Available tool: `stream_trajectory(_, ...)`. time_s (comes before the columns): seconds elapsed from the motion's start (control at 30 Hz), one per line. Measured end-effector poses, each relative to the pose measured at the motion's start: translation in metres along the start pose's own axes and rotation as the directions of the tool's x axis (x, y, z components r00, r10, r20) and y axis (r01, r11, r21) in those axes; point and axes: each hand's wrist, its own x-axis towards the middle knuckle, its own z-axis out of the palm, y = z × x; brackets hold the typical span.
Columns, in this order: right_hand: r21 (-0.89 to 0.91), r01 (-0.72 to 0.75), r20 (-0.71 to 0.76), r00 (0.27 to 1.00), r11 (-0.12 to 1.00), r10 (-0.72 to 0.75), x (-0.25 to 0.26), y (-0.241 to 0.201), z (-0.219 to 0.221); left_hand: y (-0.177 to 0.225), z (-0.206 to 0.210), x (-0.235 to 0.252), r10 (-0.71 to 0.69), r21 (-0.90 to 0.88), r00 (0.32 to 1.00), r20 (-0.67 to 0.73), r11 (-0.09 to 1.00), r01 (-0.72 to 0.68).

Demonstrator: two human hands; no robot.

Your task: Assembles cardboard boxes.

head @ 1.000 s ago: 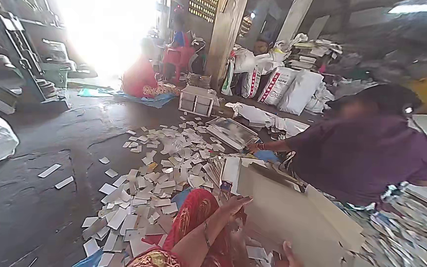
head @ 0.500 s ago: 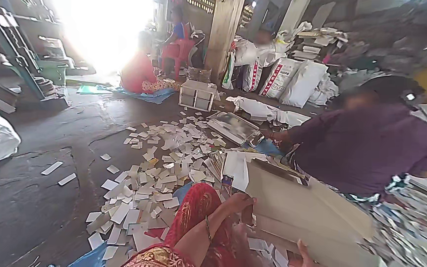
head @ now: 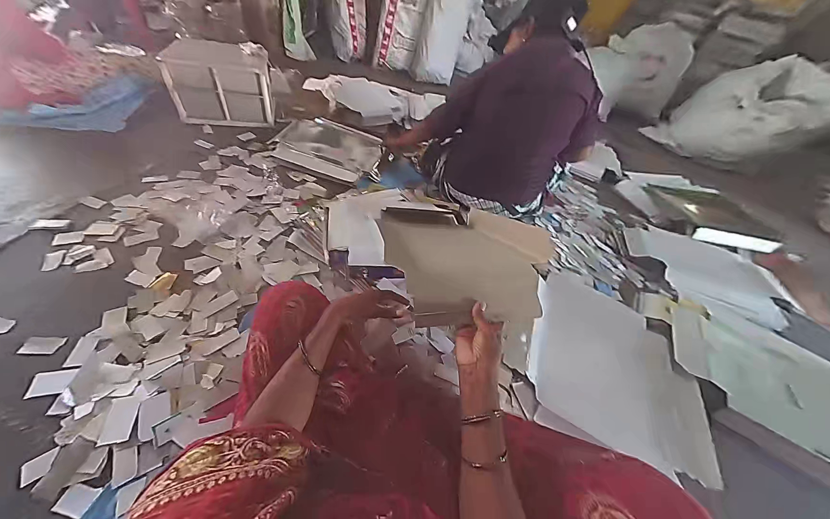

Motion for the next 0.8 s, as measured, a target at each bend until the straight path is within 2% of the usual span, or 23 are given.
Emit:
stream_trajectory(0.1,0.011,-0.012,-0.021,1.000,1.000,0.012,0.002,-0.004,-0.001,0.011,0.003,-0.004,-0.006,-0.166,0.999,-0.039,0.986,0.000)
stream_trajectory(0.17,-0.006,-0.015,-0.012,1.000,1.000,0.015,0.003,-0.004,-0.002,0.018,0.005,-0.008,-0.036,-0.347,0.993,-0.116,0.938,-0.006)
stream_trajectory(0.3,-0.048,-0.001,0.005,1.000,0.999,0.002,0.005,-0.001,-0.003,0.010,-0.002,-0.009,-0.002,-0.551,0.979,-0.202,0.827,-0.112)
stream_trajectory(0.4,-0.180,0.044,0.012,0.999,0.983,-0.042,0.007,-0.008,-0.016,0.019,0.002,-0.003,-0.162,-0.699,0.935,-0.317,0.706,-0.115)
stream_trajectory(0.5,-0.277,0.064,0.125,0.992,0.959,-0.030,0.014,-0.012,-0.029,0.019,-0.001,-0.007,-0.293,-0.734,0.854,-0.429,0.665,-0.140)
stream_trajectory(0.63,-0.316,0.047,0.252,0.967,0.948,0.036,0.025,-0.026,-0.043,0.014,-0.005,-0.007,-0.415,-0.806,0.819,-0.397,0.584,-0.095)
stream_trajectory(0.73,-0.376,0.063,0.253,0.967,0.924,0.037,0.019,-0.039,-0.046,0.011,0.001,-0.002,-0.444,-0.790,0.790,-0.423,0.608,-0.081)
stream_trajectory(0.8,-0.386,0.092,0.289,0.957,0.918,0.026,0.018,-0.044,-0.047,0.009,0.002,0.000,-0.414,-0.781,0.802,-0.430,0.616,-0.101)
